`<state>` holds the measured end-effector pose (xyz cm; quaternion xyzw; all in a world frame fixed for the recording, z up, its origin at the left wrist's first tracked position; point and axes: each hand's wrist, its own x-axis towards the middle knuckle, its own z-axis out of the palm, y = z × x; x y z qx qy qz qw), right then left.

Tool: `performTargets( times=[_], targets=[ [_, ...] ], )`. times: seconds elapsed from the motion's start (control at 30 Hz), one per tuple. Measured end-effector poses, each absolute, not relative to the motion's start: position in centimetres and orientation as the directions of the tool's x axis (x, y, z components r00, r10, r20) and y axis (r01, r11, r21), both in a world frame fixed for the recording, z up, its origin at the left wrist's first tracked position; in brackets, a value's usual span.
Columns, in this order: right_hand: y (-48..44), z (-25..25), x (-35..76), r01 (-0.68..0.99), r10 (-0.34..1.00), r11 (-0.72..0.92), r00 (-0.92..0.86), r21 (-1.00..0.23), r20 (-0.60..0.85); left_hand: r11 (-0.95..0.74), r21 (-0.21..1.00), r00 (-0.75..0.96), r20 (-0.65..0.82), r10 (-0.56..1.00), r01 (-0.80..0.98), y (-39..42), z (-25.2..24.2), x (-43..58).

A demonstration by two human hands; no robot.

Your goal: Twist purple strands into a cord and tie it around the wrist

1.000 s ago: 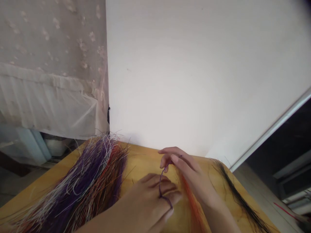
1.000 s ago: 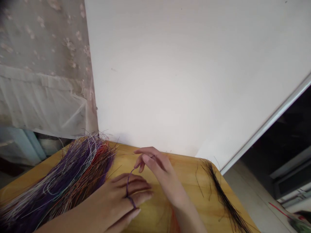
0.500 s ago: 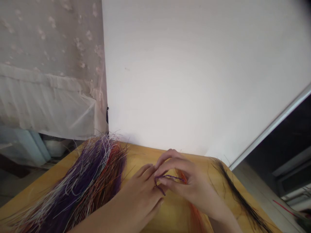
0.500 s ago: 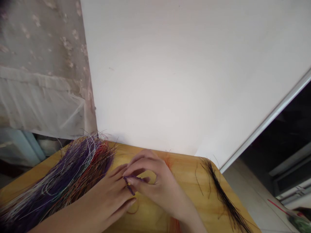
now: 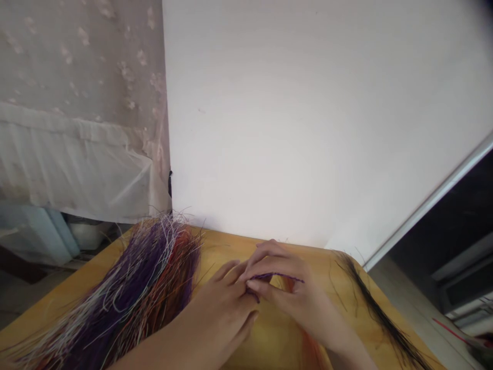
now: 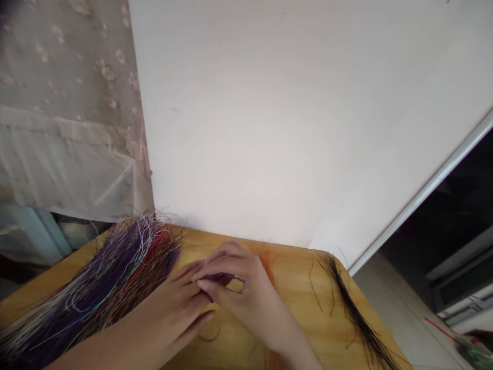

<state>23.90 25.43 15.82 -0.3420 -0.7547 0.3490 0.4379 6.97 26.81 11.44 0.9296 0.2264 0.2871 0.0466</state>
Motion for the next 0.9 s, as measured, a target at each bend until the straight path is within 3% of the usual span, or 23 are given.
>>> performTargets(
  times=[0.2,0.4,0.5,0.7,0.9],
  targets=[
    [25.4,16.0,23.9,0.202,0.836,0.503,-0.358,-0.84,0.415,-0.889,0.225,0.742,0.49,0.457,0.398,27.0,11.5,7.0],
    [25.5,16.6,25.1,0.252,0.851,0.512,-0.28,-0.821,0.444,-0.872,0.169,0.811,0.322,0.489,0.459,27.2,11.6,6.7],
    [25.4,16.8,25.6,0.273,0.869,0.485,-0.26,-0.831,0.422,-0.875,0.164,0.817,0.314,0.483,0.455,27.2,11.3,6.6],
    [25.3,16.5,25.1,0.355,0.858,0.483,-0.377,-0.801,0.35,-0.885,0.182,0.794,0.391,0.466,0.43,27.4,11.0,6.7],
    [24.9,16.2,24.3,0.434,0.851,0.483,-0.438,-0.76,0.29,-0.868,0.248,0.806,0.329,0.493,0.43,27.0,11.2,6.9]
  ],
)
